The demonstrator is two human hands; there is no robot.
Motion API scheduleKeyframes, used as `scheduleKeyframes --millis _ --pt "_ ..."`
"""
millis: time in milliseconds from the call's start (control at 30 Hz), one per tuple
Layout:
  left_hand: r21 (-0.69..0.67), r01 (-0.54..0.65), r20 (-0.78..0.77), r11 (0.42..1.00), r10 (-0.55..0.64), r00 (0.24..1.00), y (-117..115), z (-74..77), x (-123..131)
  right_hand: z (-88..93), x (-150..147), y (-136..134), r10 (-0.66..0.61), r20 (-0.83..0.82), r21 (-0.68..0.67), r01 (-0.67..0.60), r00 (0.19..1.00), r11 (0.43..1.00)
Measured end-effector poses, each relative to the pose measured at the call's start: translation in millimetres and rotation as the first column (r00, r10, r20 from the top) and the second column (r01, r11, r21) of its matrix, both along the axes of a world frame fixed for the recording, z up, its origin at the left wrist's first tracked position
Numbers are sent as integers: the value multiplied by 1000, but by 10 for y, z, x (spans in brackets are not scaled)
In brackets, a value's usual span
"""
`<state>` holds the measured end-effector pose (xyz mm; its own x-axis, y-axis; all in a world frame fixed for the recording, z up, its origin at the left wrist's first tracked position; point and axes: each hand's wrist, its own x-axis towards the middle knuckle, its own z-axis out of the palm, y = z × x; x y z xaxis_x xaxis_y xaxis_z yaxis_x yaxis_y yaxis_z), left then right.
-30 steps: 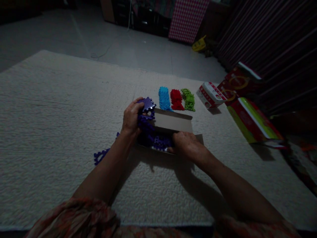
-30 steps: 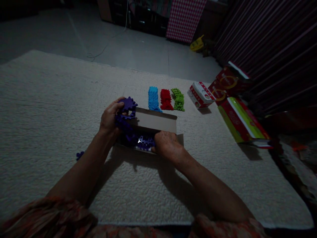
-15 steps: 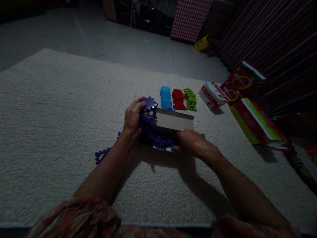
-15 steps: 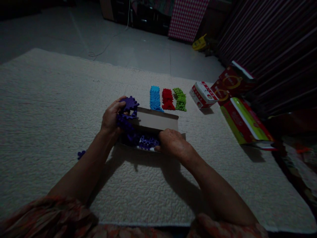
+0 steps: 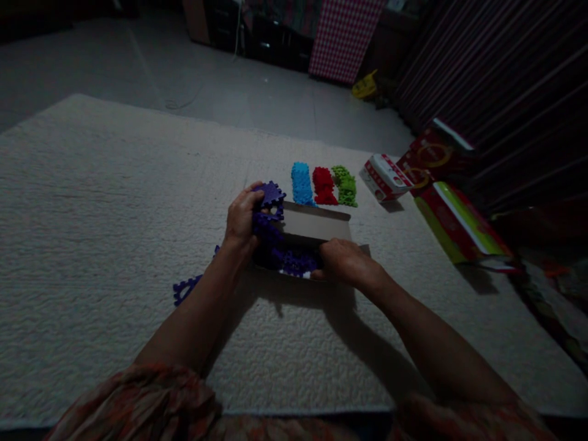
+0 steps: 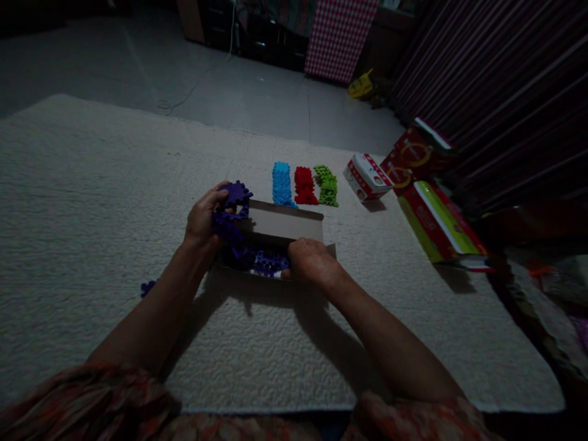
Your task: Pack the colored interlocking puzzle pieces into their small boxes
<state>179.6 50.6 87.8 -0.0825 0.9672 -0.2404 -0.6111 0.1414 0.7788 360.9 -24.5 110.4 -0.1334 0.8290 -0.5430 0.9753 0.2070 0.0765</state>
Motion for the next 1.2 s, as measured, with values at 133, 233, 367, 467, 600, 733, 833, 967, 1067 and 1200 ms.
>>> scheduleKeyframes --millis 133,233,367,467,600,733,833,967,1067,1200 --pt "19 -3 5 1000 3 1000 -8 6 7 1 46 -19 27 -7 39 -26 1000 999" --pt "31 -2 -5 1000 2 1000 -10 2 11 37 74 -33 35 -31 26 -34 999 999" --pt "35 -3 -12 999 3 1000 -17 7 16 113 117 -17 48 -47 -8 -49 998 999" --pt "21 1 -14 1000 0 1000 -25 19 21 187 148 -5 62 -39 -16 -62 997 998" --pt "8 3 -4 1000 -2 1000 -31 24 27 311 137 -27 37 18 39 -38 999 999" --pt "16 4 -6 1000 -3 1000 -28 19 32 388 90 -77 7 91 74 -14 996 997" --pt "15 2 -22 1000 -2 1000 -28 21 36 402 87 -114 3 114 67 -11 993 998" --pt "24 3 -23 1000 -3 1000 -29 23 40 411 107 -147 21 102 66 -27 995 997" --pt "14 0 -15 1000 1 1000 -28 26 41 413 82 -141 36 97 63 -42 995 997" --pt "0 9 1 1000 -9 1000 -44 47 38 389 30 -89 72 98 1 -72 993 997"
